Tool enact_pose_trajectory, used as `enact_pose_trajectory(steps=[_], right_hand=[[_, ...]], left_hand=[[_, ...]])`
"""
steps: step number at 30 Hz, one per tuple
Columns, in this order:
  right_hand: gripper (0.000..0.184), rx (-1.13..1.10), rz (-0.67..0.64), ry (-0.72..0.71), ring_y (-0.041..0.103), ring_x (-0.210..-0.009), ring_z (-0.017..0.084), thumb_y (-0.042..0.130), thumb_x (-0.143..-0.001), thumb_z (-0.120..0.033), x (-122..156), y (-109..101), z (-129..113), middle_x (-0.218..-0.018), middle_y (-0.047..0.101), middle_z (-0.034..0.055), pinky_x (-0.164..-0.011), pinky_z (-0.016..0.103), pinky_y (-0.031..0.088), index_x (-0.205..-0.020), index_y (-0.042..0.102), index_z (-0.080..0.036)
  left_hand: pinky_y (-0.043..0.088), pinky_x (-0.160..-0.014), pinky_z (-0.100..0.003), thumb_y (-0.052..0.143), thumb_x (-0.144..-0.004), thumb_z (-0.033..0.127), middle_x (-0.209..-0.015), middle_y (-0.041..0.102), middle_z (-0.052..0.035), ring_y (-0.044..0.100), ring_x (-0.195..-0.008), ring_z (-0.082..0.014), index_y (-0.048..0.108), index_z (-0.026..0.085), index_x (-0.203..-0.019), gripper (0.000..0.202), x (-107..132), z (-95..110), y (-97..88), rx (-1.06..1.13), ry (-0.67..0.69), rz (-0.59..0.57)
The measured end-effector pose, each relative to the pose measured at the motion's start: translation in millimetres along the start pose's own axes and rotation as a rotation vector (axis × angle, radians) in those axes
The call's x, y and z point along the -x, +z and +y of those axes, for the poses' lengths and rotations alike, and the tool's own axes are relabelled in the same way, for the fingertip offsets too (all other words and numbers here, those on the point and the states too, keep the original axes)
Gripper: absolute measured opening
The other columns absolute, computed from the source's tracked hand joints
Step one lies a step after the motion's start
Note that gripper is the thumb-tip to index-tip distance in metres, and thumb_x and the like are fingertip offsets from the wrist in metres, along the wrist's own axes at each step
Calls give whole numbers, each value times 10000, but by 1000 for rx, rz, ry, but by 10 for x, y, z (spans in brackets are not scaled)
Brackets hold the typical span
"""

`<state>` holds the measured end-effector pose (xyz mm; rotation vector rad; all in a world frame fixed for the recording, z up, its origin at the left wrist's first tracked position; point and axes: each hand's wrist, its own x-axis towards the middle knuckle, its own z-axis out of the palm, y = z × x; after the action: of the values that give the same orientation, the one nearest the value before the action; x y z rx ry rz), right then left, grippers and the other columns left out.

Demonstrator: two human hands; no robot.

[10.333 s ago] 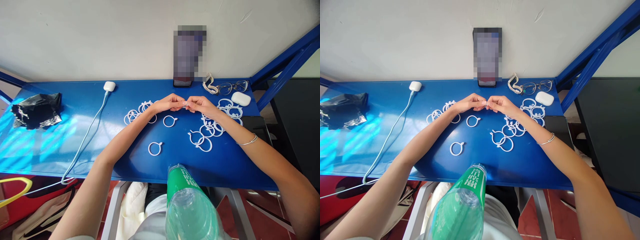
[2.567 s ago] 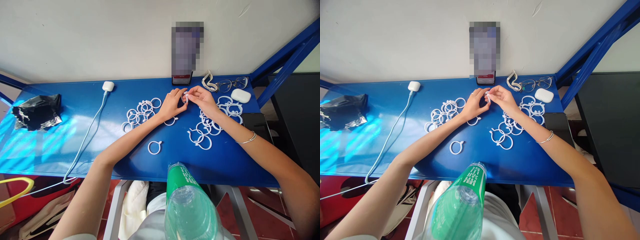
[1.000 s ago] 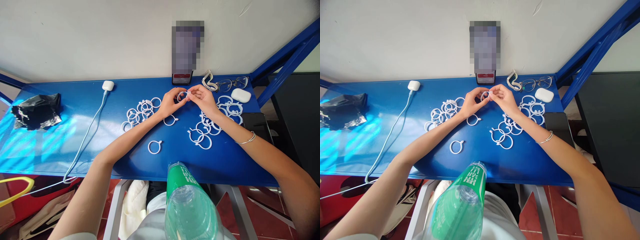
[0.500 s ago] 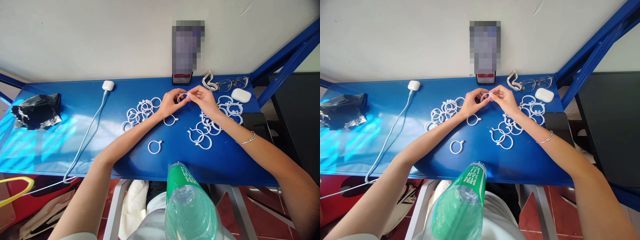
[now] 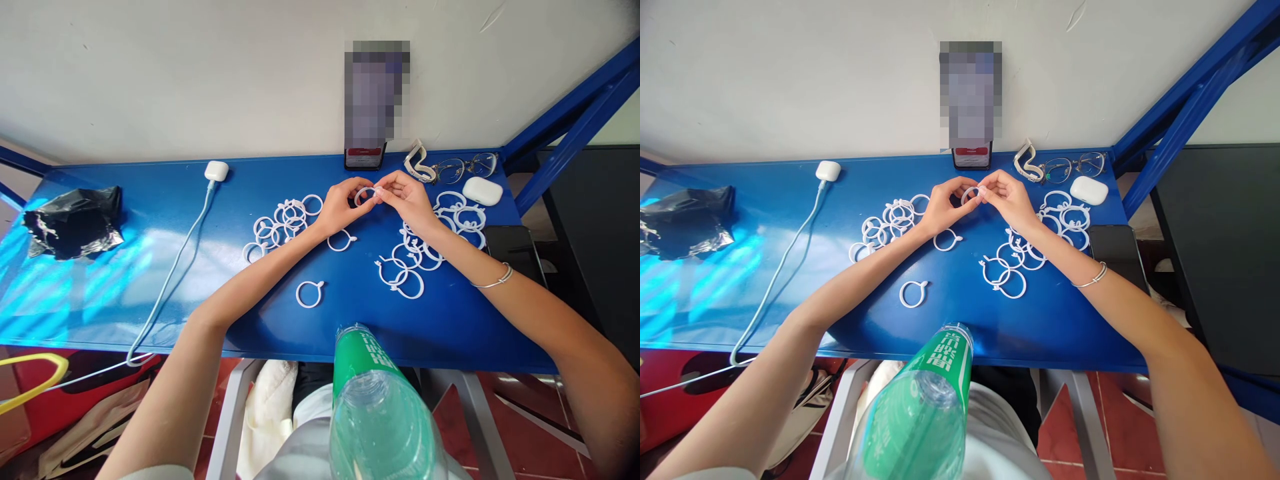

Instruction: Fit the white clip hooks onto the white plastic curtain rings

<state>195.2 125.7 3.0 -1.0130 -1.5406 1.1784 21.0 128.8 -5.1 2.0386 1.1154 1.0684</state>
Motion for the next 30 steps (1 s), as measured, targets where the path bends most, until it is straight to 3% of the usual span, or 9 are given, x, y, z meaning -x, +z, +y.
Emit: enact_pose_trajectory(steps=[11, 23, 30], right_hand=[[220, 4, -24, -18, 633, -775, 182, 701, -812, -459, -1, -3, 21, -801, 639, 4, -795, 347, 545, -843, 626, -255], [326, 14, 24, 3, 644, -808, 188, 736, -747, -528, -11, 2, 35, -830, 675, 17, -777, 338, 554, -827, 631, -230], [262, 17, 11, -12, 650, -799, 183, 718, -785, -468, -4, 7, 19, -812, 664, 11, -782, 336, 547, -821, 623, -226]], left_hand=[[481, -633, -244, 574, -837, 577, -777, 677, -44, 583, -638, -128, 659, 133, -987, 476, 2, 16, -7, 12, 4, -2], [446, -611, -221, 558, -876, 510, -765, 676, -35, 557, -615, -111, 669, 134, -974, 405, 5, 1, -2, 9, 42, 8], [435, -599, -219, 559, -878, 502, -781, 685, -42, 553, -612, -108, 671, 136, -972, 394, 5, 10, -6, -11, 46, -10]])
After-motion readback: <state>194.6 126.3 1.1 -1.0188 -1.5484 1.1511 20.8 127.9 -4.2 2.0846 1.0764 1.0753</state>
